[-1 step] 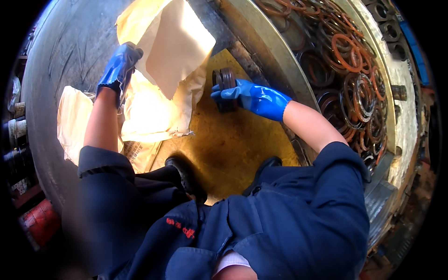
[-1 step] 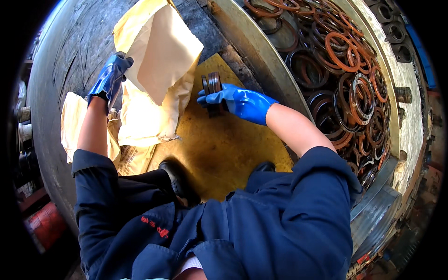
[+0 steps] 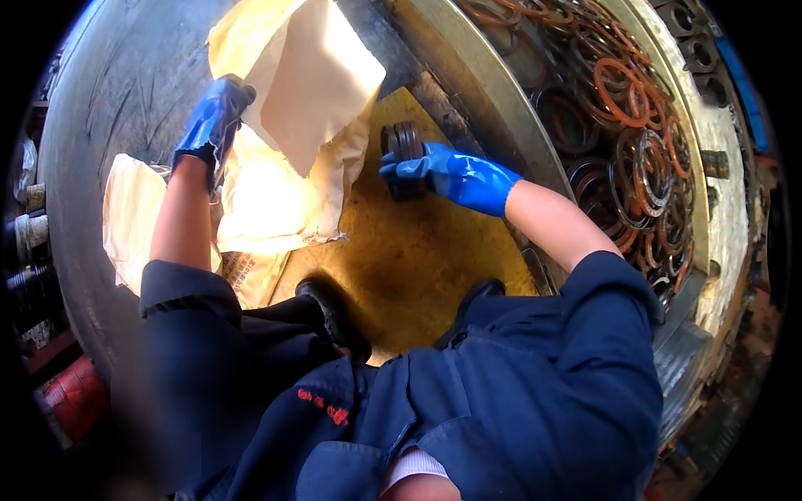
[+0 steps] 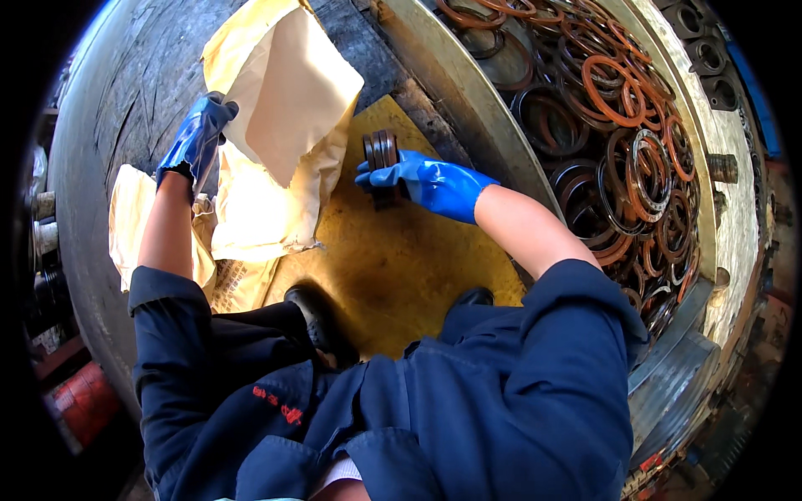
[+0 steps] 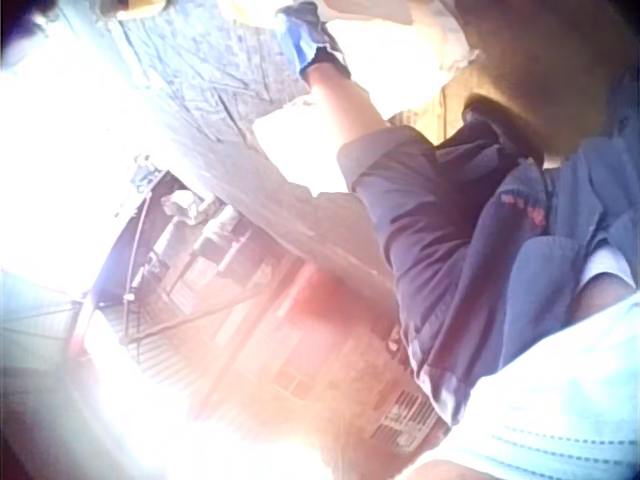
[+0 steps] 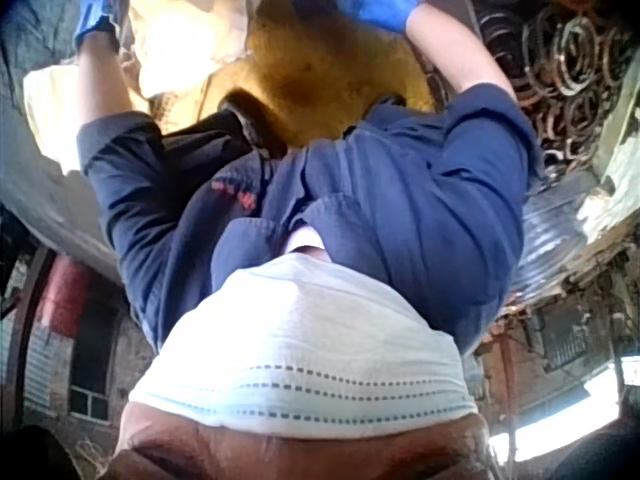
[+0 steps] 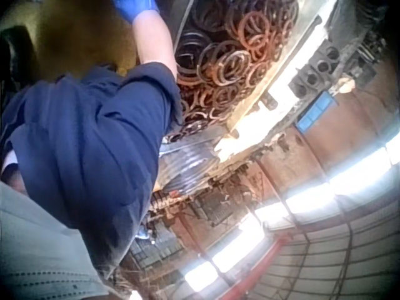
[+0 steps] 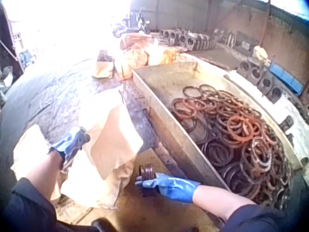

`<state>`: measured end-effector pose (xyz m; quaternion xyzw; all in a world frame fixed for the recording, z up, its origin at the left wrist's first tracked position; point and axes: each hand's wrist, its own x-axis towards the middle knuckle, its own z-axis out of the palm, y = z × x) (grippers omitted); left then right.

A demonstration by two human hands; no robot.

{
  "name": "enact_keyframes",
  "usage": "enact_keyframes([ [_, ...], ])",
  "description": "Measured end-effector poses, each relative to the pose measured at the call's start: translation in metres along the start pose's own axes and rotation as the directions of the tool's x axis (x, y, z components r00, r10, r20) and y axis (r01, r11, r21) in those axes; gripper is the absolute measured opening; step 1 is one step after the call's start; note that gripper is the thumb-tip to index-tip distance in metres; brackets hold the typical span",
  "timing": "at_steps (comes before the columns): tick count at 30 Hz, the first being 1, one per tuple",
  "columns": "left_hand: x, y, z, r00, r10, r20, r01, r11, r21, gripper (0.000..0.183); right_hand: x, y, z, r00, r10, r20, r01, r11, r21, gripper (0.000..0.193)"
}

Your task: The person picks up metal rings from a tray and places them into a large paper bag one at a time or in small groups.

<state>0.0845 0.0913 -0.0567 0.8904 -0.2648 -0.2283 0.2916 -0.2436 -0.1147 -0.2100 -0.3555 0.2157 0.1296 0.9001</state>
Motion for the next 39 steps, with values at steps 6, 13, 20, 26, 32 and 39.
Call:
enact_keyframes([
  [6, 0.0, 0.001, 0.006, 0.999, -0.027, 0.019, 0.027, 1.0, 0.006, 0.029, -0.008, 0.009, 0.005, 0.999, 0.037, -0.019, -0.037, 0.999, -0.03, 0.054],
  [13, -0.002, -0.004, 0.011, 0.999, -0.019, 0.05, 0.024, 0.996, -0.091, 0.03, -0.012, 0.001, 0.015, 0.999, 0.042, -0.027, -0.044, 0.996, -0.075, 0.048],
  [20, 0.005, -0.005, 0.011, 0.998, 0.042, 0.036, -0.044, 0.997, 0.067, 0.03, -0.002, -0.011, 0.006, 0.978, -0.078, -0.192, 0.081, 0.997, 0.008, 0.04],
  [26, 0.0, -0.001, 0.003, 0.993, 0.112, 0.023, -0.114, 0.974, 0.196, 0.032, -0.025, -0.074, 0.064, 0.944, -0.311, -0.106, 0.192, 0.784, -0.59, 0.044],
  [32, -0.028, 0.005, -0.014, 0.904, 0.425, -0.048, -0.376, 0.843, 0.384, 0.032, 0.018, -0.101, 0.148, 0.999, -0.041, 0.029, 0.01, -0.408, -0.913, 0.034],
  [39, -0.054, 0.038, -0.023, 0.982, 0.144, 0.122, -0.184, 0.879, 0.44, 0.032, 0.077, -0.076, 0.179, 0.995, -0.085, 0.054, -0.012, -0.631, -0.776, 0.027],
])
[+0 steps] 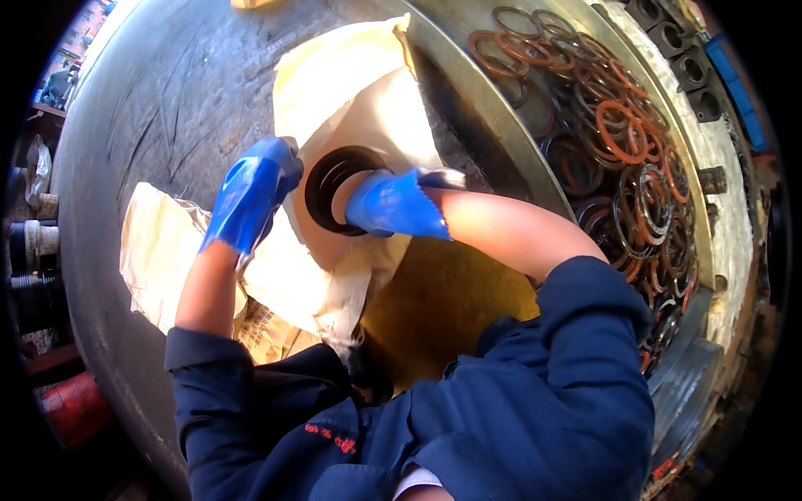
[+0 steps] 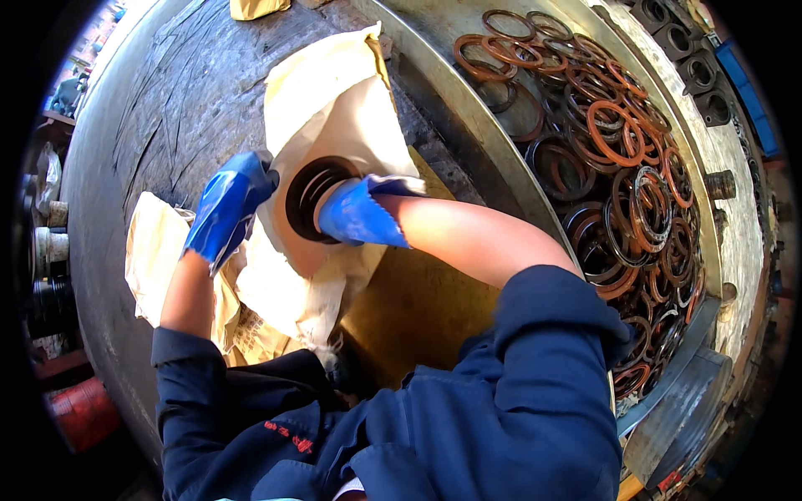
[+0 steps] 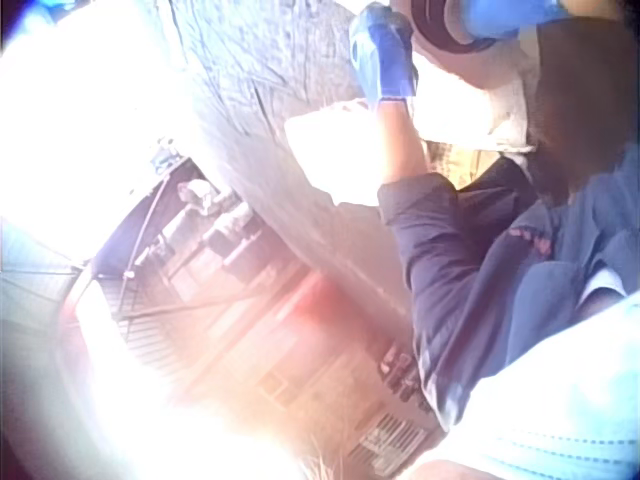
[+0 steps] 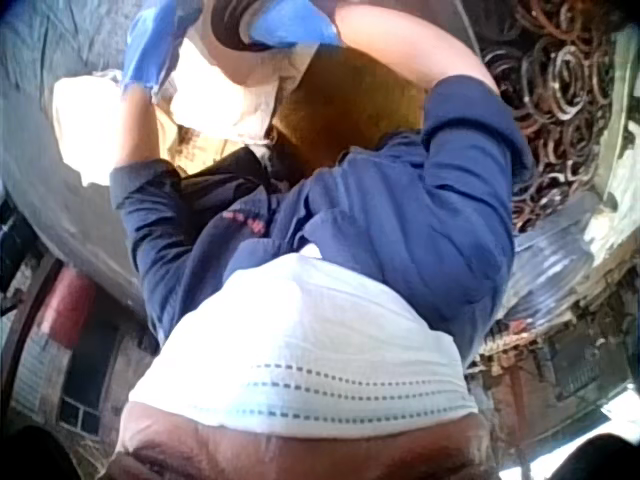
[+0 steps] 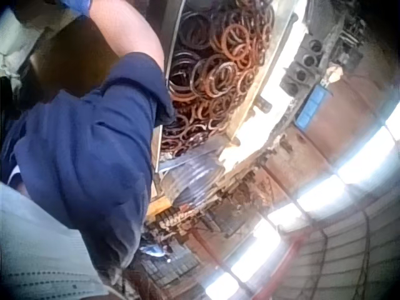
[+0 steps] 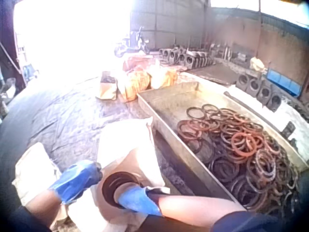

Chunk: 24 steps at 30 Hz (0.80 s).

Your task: The person picks up metal rings from a tray and places them into a large paper bag one at a time or in small groups.

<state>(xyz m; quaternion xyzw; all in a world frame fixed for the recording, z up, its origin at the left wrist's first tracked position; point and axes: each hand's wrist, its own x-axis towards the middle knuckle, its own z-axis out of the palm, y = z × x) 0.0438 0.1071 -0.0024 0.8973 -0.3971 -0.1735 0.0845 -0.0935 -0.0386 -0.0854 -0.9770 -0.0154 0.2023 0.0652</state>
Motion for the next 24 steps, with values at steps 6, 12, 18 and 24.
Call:
enact_keyframes([
  [6, -0.021, 0.017, -0.028, 0.989, -0.133, 0.058, 0.137, 0.988, -0.073, 0.033, 0.065, -0.003, 0.016, 0.976, -0.006, -0.219, 0.004, 1.0, -0.007, 0.022],
  [12, 0.036, -0.017, -0.024, 0.984, -0.114, -0.136, 0.115, 0.993, -0.003, 0.026, 0.061, 0.013, 0.01, 0.97, -0.054, -0.237, 0.026, 0.992, -0.122, 0.02],
  [18, 0.043, 0.024, -0.016, 0.984, -0.131, -0.123, 0.128, 0.991, -0.026, 0.026, -0.018, 0.09, -0.085, 0.869, 0.036, -0.494, -0.148, 0.971, -0.19, 0.02],
  [24, 0.053, 0.048, 0.007, 0.999, -0.03, -0.027, 0.027, 0.993, -0.118, 0.022, -0.127, 0.31, -0.044, 0.626, 0.626, -0.466, -0.574, 0.774, 0.267, 0.049],
])
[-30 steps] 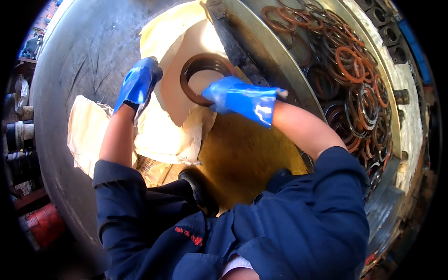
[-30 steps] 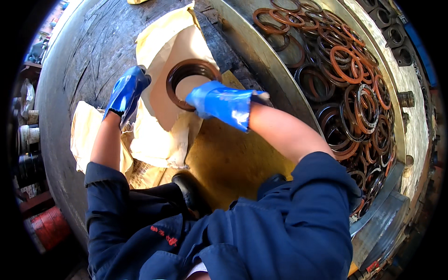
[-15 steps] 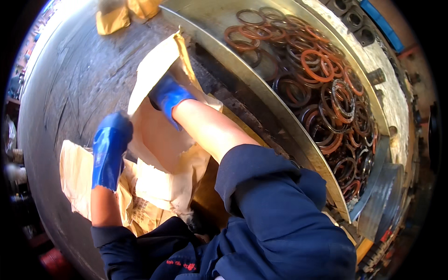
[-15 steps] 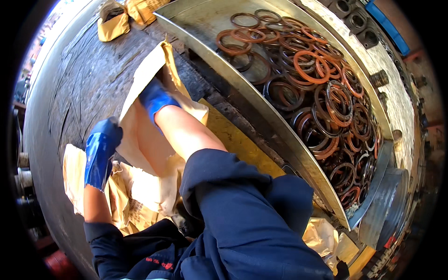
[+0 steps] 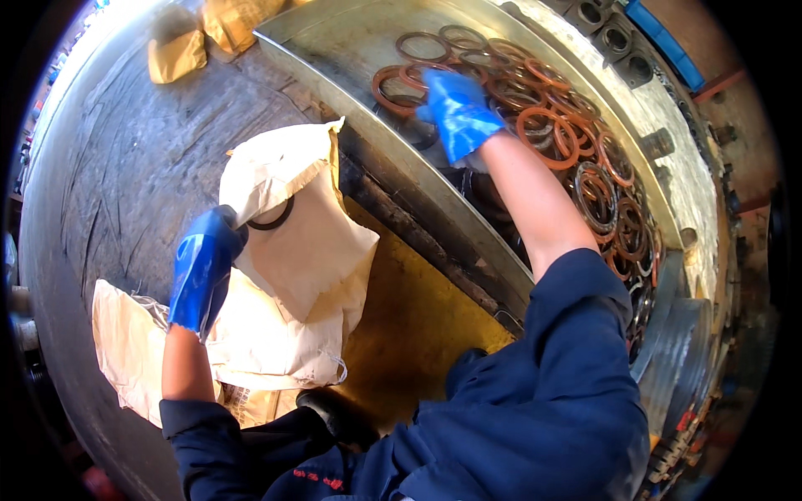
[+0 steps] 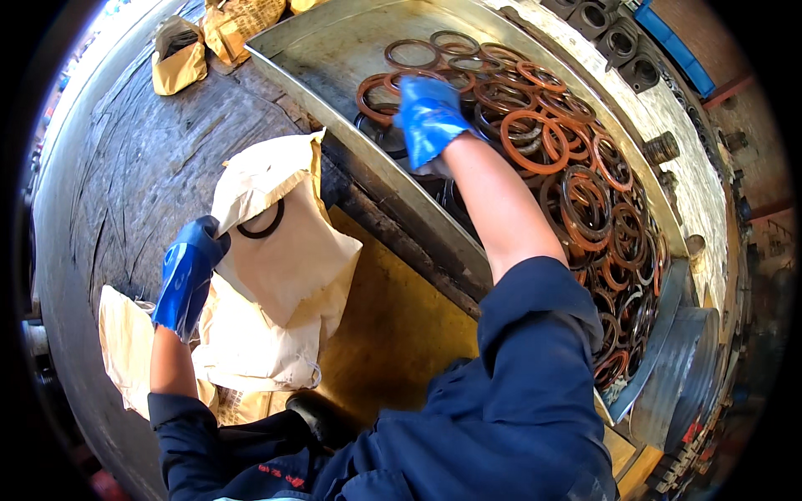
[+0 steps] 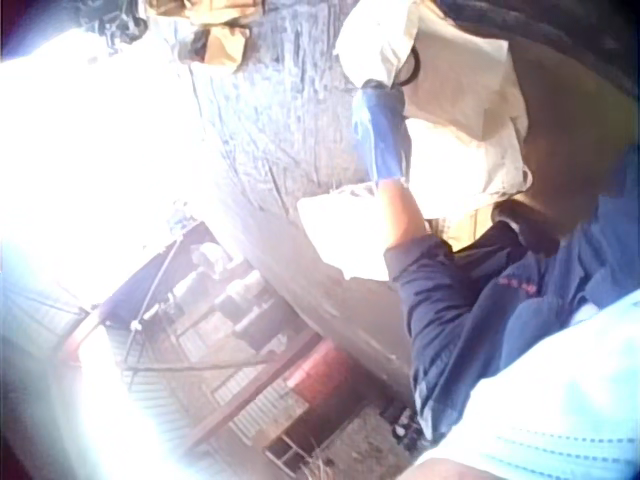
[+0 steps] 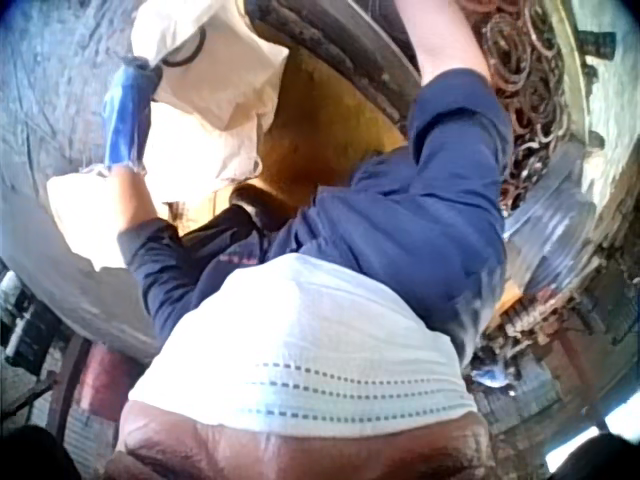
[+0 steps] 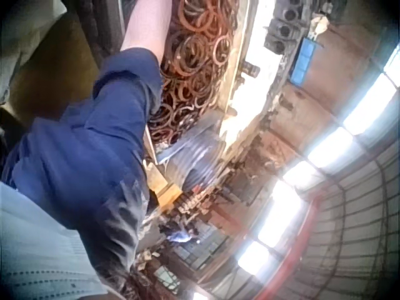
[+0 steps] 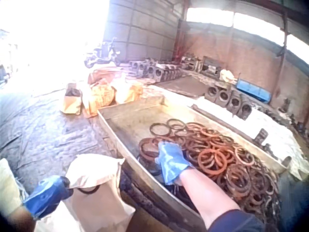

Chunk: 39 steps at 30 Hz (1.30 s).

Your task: The person picks up metal rings from a tray and places them into a large paper bag one at a time or in small groups.

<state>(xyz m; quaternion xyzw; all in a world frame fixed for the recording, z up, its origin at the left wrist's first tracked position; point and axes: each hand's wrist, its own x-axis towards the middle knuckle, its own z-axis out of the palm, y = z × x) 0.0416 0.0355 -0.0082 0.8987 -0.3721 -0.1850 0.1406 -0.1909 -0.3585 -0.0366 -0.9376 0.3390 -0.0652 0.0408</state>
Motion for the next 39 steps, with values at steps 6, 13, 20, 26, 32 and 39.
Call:
enact_keyframes([
  [6, 0.0, -0.001, 0.005, 0.993, -0.105, 0.049, 0.105, 0.994, 0.004, 0.026, 0.036, 0.048, 0.047, 0.998, 0.055, 0.017, -0.056, 0.998, 0.035, 0.089],
  [13, 0.012, 0.001, 0.022, 0.966, -0.173, 0.194, 0.173, 0.985, 0.012, 0.025, 0.058, 0.053, 0.069, 0.964, -0.126, 0.234, 0.136, 0.99, -0.025, 0.028],
  [20, 0.013, 0.013, 0.024, 0.94, -0.219, 0.262, 0.218, 0.975, 0.033, 0.025, 0.028, 0.042, 0.056, 0.78, -0.424, 0.461, 0.297, 0.898, 0.324, 0.069],
  [26, 0.018, 0.007, 0.03, 0.937, -0.204, 0.284, 0.206, 0.978, 0.023, 0.026, -0.002, 0.022, 0.051, 0.82, -0.42, 0.388, 0.515, 0.838, -0.18, 0.055],
  [32, 0.015, 0.013, 0.029, 0.932, -0.22, 0.29, 0.212, 0.975, 0.059, 0.026, -0.009, 0.014, 0.066, 0.847, -0.291, 0.444, 0.371, 0.923, -0.103, 0.035],
  [39, 0.018, 0.019, 0.032, 0.937, -0.192, 0.291, 0.194, 0.981, 0.024, 0.026, 0.016, 0.047, 0.046, 0.984, 0.098, 0.149, -0.165, 0.821, 0.547, 0.027],
])
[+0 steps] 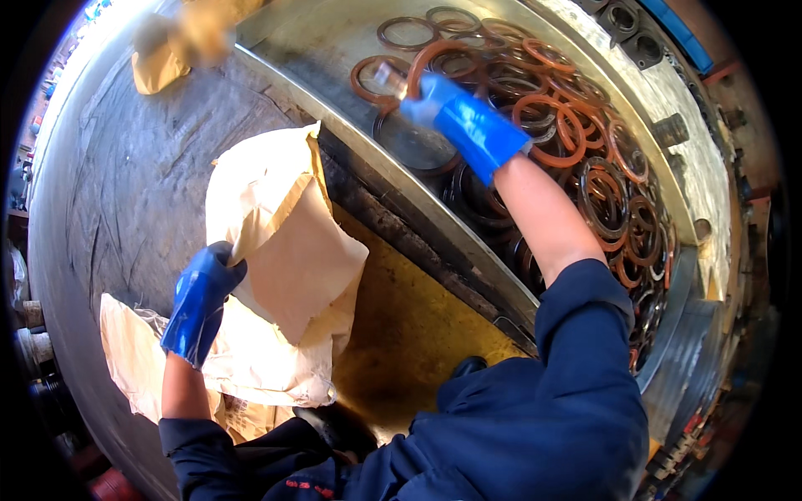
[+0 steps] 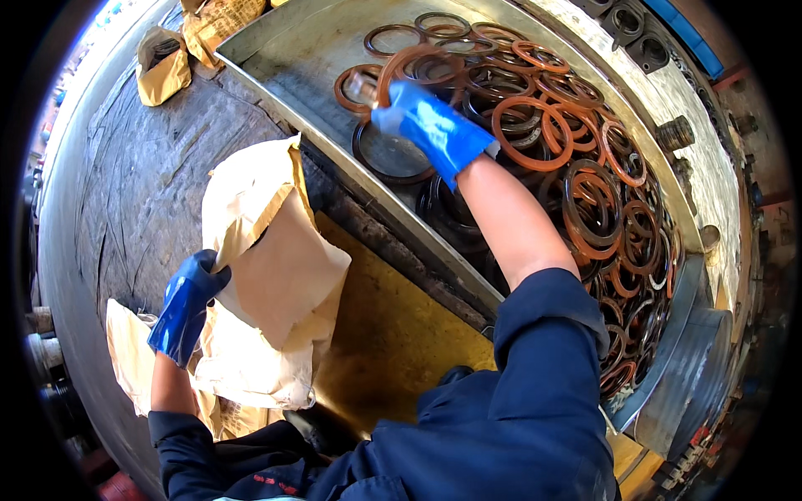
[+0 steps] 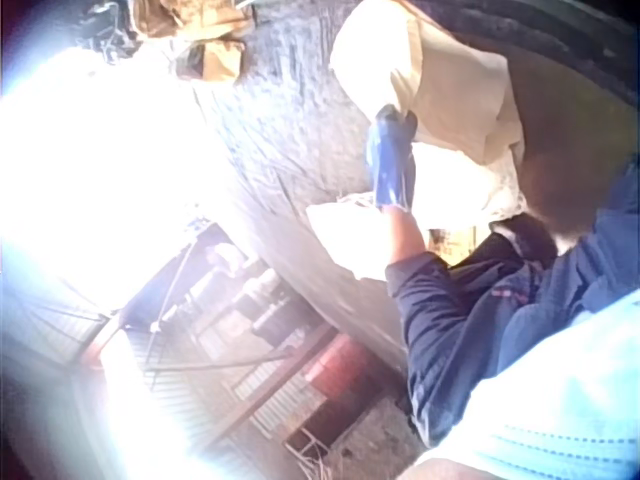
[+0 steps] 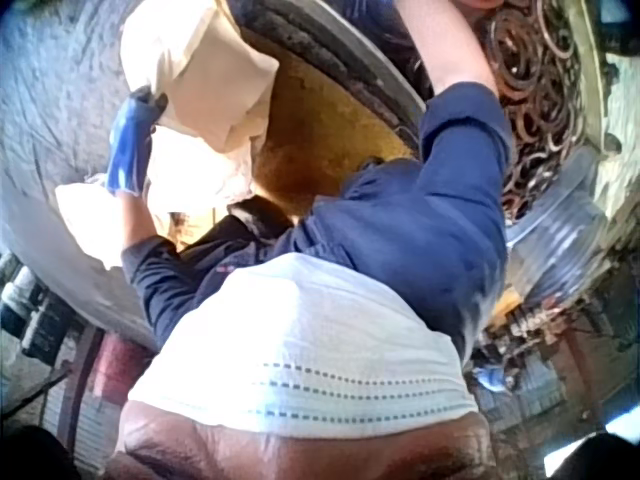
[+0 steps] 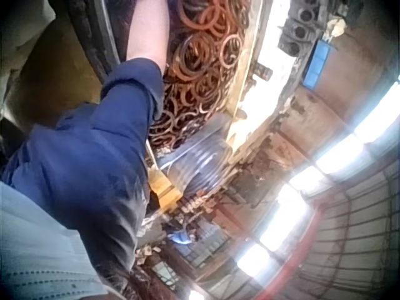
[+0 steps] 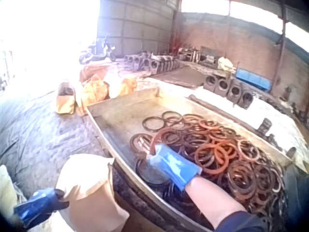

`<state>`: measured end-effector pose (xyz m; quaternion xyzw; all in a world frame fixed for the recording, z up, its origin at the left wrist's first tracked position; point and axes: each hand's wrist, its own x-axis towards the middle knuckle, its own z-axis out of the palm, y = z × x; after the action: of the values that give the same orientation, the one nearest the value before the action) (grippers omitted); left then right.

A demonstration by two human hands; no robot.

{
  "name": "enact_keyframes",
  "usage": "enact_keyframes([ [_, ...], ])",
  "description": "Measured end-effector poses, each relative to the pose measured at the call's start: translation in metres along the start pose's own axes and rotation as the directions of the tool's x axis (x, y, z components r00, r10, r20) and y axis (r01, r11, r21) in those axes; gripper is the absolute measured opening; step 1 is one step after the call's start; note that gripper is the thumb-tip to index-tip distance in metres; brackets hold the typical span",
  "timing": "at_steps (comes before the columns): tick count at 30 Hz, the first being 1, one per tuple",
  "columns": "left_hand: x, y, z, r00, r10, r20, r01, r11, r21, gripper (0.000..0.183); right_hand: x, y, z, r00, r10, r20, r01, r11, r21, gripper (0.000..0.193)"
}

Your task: The person picks up metal rings from a tray and places them into a large paper bag one at a time or in small groups.

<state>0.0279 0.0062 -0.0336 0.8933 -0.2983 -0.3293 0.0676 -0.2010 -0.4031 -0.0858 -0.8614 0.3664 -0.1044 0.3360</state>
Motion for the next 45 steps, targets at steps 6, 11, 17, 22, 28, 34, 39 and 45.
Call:
enact_keyframes([
  [6, -0.001, -0.016, 0.001, 1.0, -0.024, -0.02, 0.024, 1.0, -0.009, 0.027, 0.049, -0.046, -0.005, 0.925, -0.153, -0.347, -0.001, 0.914, -0.406, 0.026],
  [11, 0.014, -0.03, 0.007, 0.995, 0.075, -0.069, -0.075, 0.997, 0.01, 0.028, 0.088, -0.022, 0.032, 0.991, -0.137, 0.011, 0.112, 0.758, -0.642, 0.037],
  [17, 0.009, -0.044, 0.01, 0.988, 0.125, -0.088, -0.124, 0.992, 0.018, 0.03, 0.089, -0.023, 0.067, 0.987, -0.083, 0.14, 0.152, 0.774, -0.615, 0.041],
  [22, 0.003, -0.039, 0.008, 0.987, 0.126, -0.104, -0.121, 0.991, 0.053, 0.029, 0.094, -0.022, 0.077, 0.977, -0.16, 0.144, 0.215, 0.702, -0.679, 0.032],
  [28, 0.002, -0.038, 0.006, 0.997, 0.049, -0.055, -0.052, 0.997, -0.062, 0.029, 0.097, -0.018, 0.066, 0.983, -0.089, 0.159, 0.167, 0.79, -0.589, 0.037],
  [34, 0.01, -0.047, 0.008, 0.999, -0.003, 0.04, 0.014, 0.964, -0.266, 0.024, 0.066, -0.057, 0.008, 0.985, 0.01, 0.172, -0.019, 0.999, 0.051, 0.053],
  [39, 0.016, -0.049, 0.012, 0.998, 0.037, 0.054, -0.018, 0.949, -0.314, 0.022, 0.044, -0.032, -0.01, 0.991, 0.109, -0.077, 0.01, 0.514, 0.858, 0.042],
  [45, 0.046, -0.065, 0.025, 0.986, 0.125, 0.109, -0.07, 0.908, -0.413, 0.022, -0.036, -0.027, -0.041, 0.997, -0.078, -0.023, 0.035, 0.162, 0.986, 0.047],
])
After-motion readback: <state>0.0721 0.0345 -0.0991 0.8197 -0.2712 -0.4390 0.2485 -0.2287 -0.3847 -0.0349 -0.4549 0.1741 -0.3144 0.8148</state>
